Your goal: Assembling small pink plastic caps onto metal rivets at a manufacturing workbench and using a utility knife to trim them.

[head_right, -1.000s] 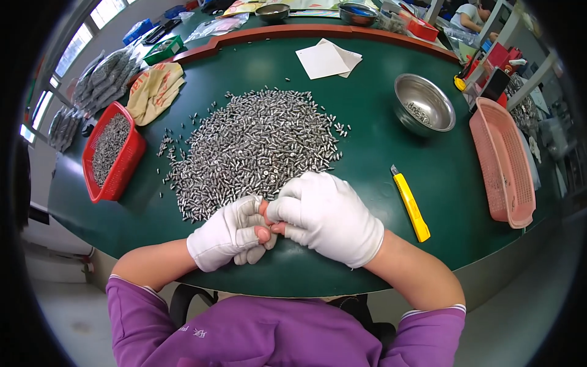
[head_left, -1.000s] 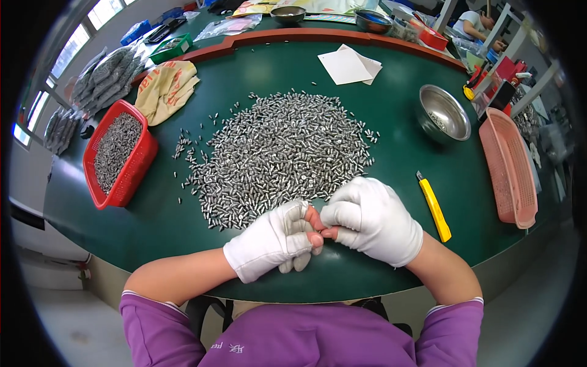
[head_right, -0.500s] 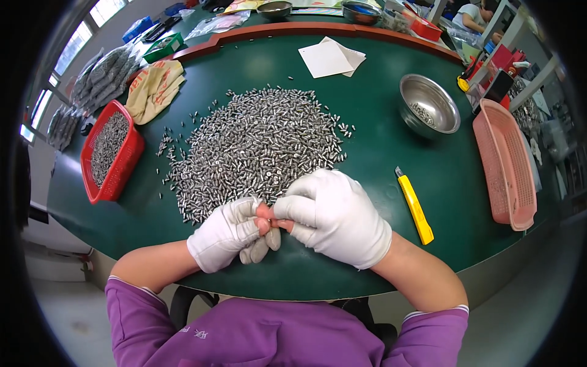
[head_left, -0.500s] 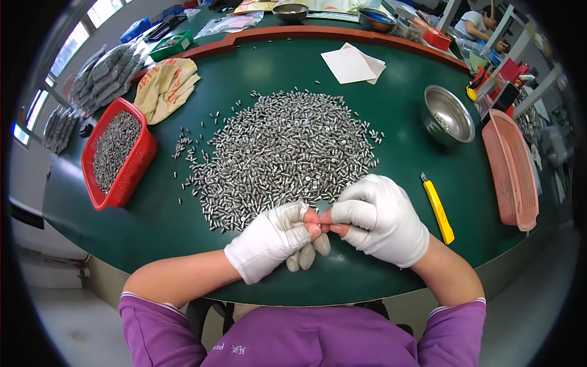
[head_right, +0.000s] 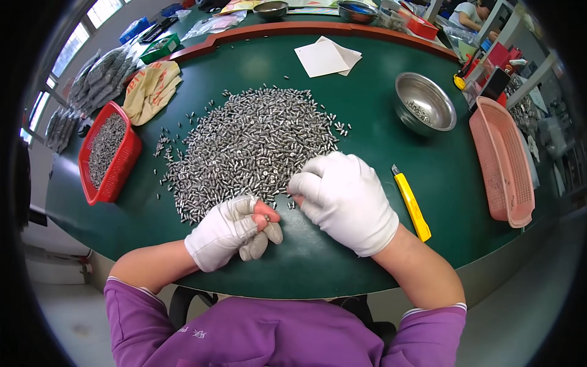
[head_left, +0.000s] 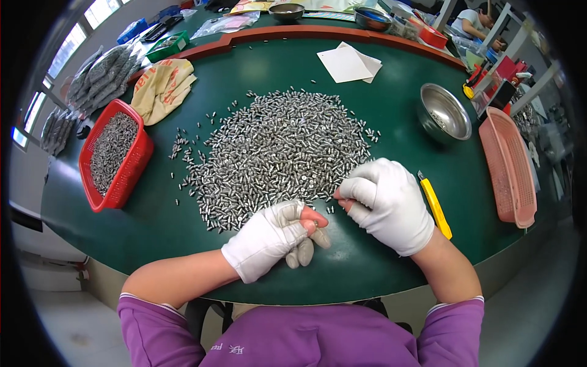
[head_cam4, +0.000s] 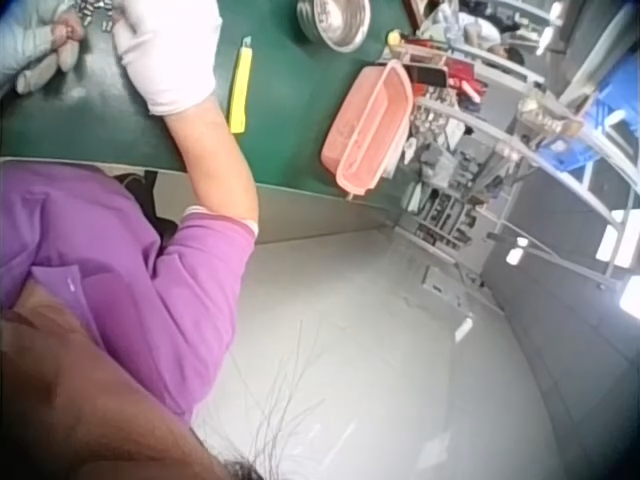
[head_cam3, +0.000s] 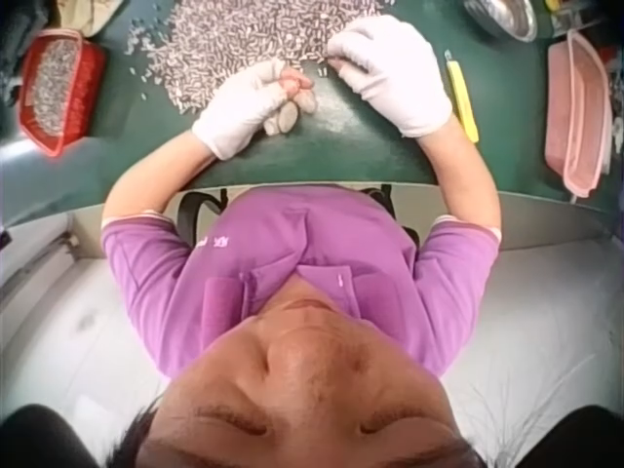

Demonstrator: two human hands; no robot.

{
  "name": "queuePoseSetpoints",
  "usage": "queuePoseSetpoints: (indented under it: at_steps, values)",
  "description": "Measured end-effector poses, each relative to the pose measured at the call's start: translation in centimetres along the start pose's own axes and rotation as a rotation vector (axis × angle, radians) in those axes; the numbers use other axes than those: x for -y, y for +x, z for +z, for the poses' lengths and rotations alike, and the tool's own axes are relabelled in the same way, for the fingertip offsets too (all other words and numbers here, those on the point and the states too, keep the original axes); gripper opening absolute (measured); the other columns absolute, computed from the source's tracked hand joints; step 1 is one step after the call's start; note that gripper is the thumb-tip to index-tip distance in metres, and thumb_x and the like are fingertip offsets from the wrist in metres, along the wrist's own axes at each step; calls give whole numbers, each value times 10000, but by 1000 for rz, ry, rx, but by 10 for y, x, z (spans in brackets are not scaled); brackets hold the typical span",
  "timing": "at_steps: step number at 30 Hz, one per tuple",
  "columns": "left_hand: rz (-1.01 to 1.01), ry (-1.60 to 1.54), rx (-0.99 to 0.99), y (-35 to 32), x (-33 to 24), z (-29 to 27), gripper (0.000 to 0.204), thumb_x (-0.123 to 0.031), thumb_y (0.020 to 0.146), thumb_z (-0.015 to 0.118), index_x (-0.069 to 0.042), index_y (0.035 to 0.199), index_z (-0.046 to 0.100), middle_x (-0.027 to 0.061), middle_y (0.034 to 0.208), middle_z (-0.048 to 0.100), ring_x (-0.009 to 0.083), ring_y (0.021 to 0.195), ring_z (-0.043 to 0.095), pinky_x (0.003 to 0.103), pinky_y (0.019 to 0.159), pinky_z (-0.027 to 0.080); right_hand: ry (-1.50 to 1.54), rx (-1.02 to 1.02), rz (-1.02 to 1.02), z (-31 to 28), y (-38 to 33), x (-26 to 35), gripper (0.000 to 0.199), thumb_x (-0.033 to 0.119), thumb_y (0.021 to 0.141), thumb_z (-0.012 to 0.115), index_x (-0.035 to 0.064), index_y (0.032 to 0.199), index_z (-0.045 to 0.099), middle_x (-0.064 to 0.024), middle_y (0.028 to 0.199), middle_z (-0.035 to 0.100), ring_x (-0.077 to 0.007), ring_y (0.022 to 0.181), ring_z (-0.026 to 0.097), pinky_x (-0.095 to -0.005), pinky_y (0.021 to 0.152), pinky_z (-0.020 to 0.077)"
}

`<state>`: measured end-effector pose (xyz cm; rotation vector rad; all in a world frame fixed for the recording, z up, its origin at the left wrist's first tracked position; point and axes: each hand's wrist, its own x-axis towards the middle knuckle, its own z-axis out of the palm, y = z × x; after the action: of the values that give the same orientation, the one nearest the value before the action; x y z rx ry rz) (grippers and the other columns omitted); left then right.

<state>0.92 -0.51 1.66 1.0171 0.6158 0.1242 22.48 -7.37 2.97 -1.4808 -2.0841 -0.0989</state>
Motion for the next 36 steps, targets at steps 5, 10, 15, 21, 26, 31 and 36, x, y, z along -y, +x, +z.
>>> queuePoseSetpoints:
  at_steps: [5, 10, 15, 21, 26, 31, 36]
  values:
    - [-3, 15, -8, 0, -2, 2, 173, -197, 964, 523, -61, 1059, 576, 72, 919, 663, 85, 626, 564, 207, 531, 449, 238, 25, 1, 2, 1, 10, 119, 135, 697, 704, 125, 798, 642, -31, 781, 608, -253, 744, 591, -379, 652, 476]
    - [3, -14, -5, 1, -2, 3, 145, -155, 946, 543, -50, 1042, 569, 72, 922, 664, 83, 630, 567, 200, 529, 448, 304, -7, -5, 9, -1, 14, 127, 132, 691, 713, 113, 793, 640, -43, 770, 605, -264, 721, 588, -384, 622, 478]
    - [18, 5, -8, 1, -1, 3, 114, -129, 937, 558, -49, 1017, 565, 70, 925, 669, 81, 628, 571, 198, 528, 453, 328, 28, -17, 8, -1, 14, 165, 156, 674, 734, 111, 798, 635, -34, 774, 605, -262, 724, 585, -373, 627, 475]
    - [38, -14, -41, 2, 2, 6, 73, -149, 913, 626, -94, 917, 579, 53, 847, 674, 76, 572, 546, 190, 474, 409, 177, 29, -136, 4, 1, 16, 226, 136, 625, 771, 135, 784, 610, -9, 795, 600, -229, 686, 578, -355, 590, 443]
    - [20, -2, -63, 2, 0, 8, 72, -149, 914, 623, -95, 888, 583, 62, 845, 678, 79, 555, 546, 191, 456, 405, 97, 3, -179, 4, 0, 17, 218, 154, 640, 752, 144, 796, 601, 4, 786, 595, -217, 676, 572, -349, 580, 432]
    - [30, 41, -92, 3, 2, 7, 81, -156, 921, 611, -94, 877, 582, 71, 845, 681, 82, 550, 547, 194, 444, 405, 0, 30, -220, 1, 0, 18, 205, 173, 664, 729, 148, 815, 593, 12, 774, 585, -205, 673, 561, -344, 582, 428]
    - [4, 14, -73, 2, -3, 7, 135, -160, 927, 597, -30, 913, 564, 82, 864, 686, 83, 581, 573, 198, 479, 453, -30, 47, -202, 5, -3, 19, 246, 172, 653, 718, 147, 857, 583, 6, 804, 570, -207, 718, 559, -336, 615, 428]
